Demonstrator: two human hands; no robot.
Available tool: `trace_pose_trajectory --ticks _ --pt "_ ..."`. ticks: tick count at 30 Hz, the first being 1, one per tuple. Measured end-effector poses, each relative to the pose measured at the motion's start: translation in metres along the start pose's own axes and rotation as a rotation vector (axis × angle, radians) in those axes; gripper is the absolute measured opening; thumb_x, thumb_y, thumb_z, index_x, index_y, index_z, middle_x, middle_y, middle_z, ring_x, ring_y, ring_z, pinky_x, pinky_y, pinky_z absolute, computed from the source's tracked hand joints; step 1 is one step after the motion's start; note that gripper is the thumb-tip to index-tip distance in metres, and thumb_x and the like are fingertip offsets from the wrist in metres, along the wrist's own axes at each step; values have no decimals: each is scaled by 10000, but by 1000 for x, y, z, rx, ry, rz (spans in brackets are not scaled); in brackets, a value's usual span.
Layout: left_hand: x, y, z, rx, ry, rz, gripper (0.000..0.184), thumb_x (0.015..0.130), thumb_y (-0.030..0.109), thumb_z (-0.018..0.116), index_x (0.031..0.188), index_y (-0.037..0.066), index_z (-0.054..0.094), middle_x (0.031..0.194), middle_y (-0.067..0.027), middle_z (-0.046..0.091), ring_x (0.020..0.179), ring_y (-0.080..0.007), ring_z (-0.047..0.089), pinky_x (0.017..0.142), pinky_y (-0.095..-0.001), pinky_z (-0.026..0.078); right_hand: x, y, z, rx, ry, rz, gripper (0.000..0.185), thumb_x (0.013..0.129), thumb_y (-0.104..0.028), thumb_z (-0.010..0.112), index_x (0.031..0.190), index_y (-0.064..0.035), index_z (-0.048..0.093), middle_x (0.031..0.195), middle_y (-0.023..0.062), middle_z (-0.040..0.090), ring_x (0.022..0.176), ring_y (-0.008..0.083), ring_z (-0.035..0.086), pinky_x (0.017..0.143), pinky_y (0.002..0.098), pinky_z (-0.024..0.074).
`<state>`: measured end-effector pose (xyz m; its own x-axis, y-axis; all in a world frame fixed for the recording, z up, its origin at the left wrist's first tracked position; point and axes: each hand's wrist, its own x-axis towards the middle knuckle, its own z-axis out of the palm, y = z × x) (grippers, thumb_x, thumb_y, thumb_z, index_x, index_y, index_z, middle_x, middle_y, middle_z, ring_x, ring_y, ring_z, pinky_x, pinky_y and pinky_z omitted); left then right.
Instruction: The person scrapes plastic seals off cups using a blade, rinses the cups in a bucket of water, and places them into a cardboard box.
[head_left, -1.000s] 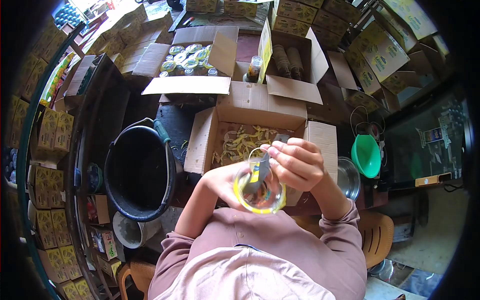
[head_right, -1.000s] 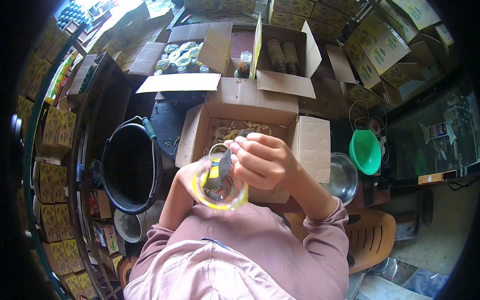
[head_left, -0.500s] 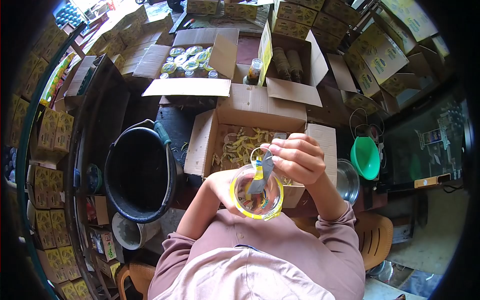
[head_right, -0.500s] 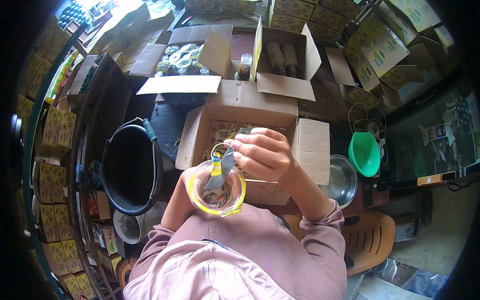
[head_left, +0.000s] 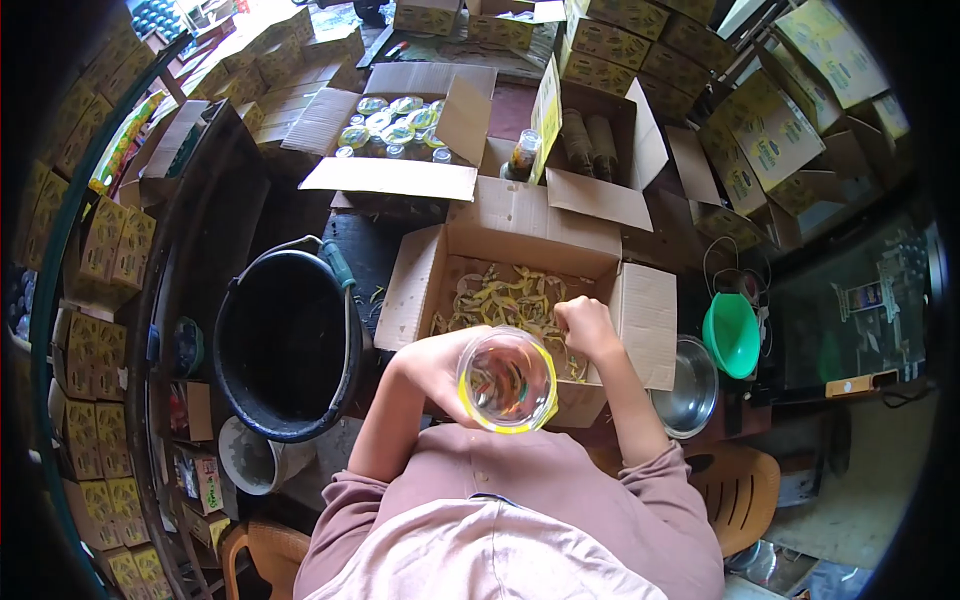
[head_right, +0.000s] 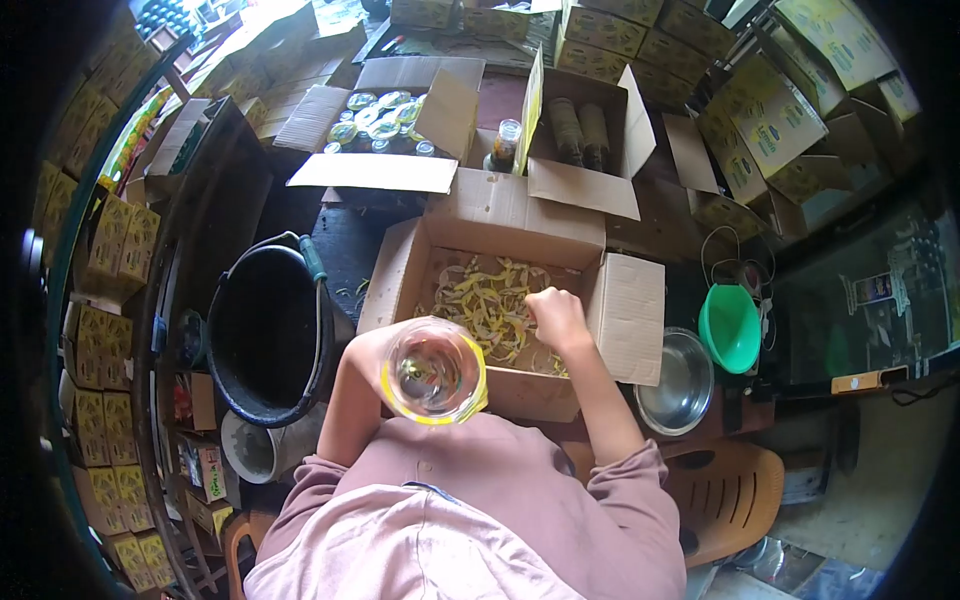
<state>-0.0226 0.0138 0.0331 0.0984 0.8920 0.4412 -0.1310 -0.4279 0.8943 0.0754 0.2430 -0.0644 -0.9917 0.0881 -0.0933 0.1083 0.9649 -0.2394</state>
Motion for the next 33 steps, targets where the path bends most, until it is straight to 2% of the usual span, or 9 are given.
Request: trace_pose_trajectory --ticks 2,5,8,10,14,19,21,27,33 --pt "-2 5 4 174 119 -182 522 562 180 796 993 22 549 964 -77 574 782 -199 583 727 -300 474 -11 0 1 151 149 98 118 579 5 634 664 -69 598 640 123 600 631 256 612 577 348 490" --pt "1 7 6 574 289 -101 534 545 142 789 1013 33 557 962 -97 550 832 -239 565 753 -313 466 -30 -11 -24 554 357 252 141 601 -15 710 689 -8 601 589 75 592 557 133 581 520 245 451" --pt "-1 -3 3 789 445 -51 534 524 132 788 1005 41 576 956 -96 526 860 -241 544 766 -315 457 -52 -24 -48 659 546 310 144 614 7 728 699 -10 613 595 60 593 564 104 569 509 229 432" --pt "-8 -10 -1 830 534 -92 498 515 144 794 966 46 607 937 -74 508 859 -210 533 760 -302 453 -63 -37 -74 562 690 221 150 598 36 723 690 -28 623 611 63 599 556 131 575 512 235 433" --pt "-8 -17 -3 783 588 8 676 493 68 786 1118 57 530 1017 -121 533 928 -257 537 802 -331 456 -79 -63 -113 431 874 -16 167 576 47 734 675 -43 634 620 60 596 543 159 569 488 251 420" --pt "-7 -26 0 778 673 -64 941 537 91 794 1321 56 275 988 -115 579 918 -226 562 806 -336 454 -85 -104 -137 61 748 -161 179 589 -53 697 749 -111 641 633 -3 561 644 159 524 668 304 355" --pt "-5 -28 2 745 703 -50 1047 548 96 792 1375 56 150 969 -114 591 910 -217 567 809 -336 451 -78 -107 -130 50 683 -191 171 594 -67 690 754 -101 639 639 -2 566 659 157 524 675 305 356" --pt "-3 -29 -2 1039 692 44 1231 529 123 797 1365 4 -98 971 -80 614 910 -234 566 922 -381 353 -50 -102 -91 121 758 -235 149 571 -66 712 681 -125 630 648 -33 587 658 146 513 658 299 334" --pt "3 -26 10 1194 680 -21 1295 528 144 806 1319 -33 -204 974 -28 628 947 -223 564 957 -391 276 -47 -110 -87 0 702 -232 117 528 -149 699 617 -129 626 637 -43 578 677 141 486 659 304 317"
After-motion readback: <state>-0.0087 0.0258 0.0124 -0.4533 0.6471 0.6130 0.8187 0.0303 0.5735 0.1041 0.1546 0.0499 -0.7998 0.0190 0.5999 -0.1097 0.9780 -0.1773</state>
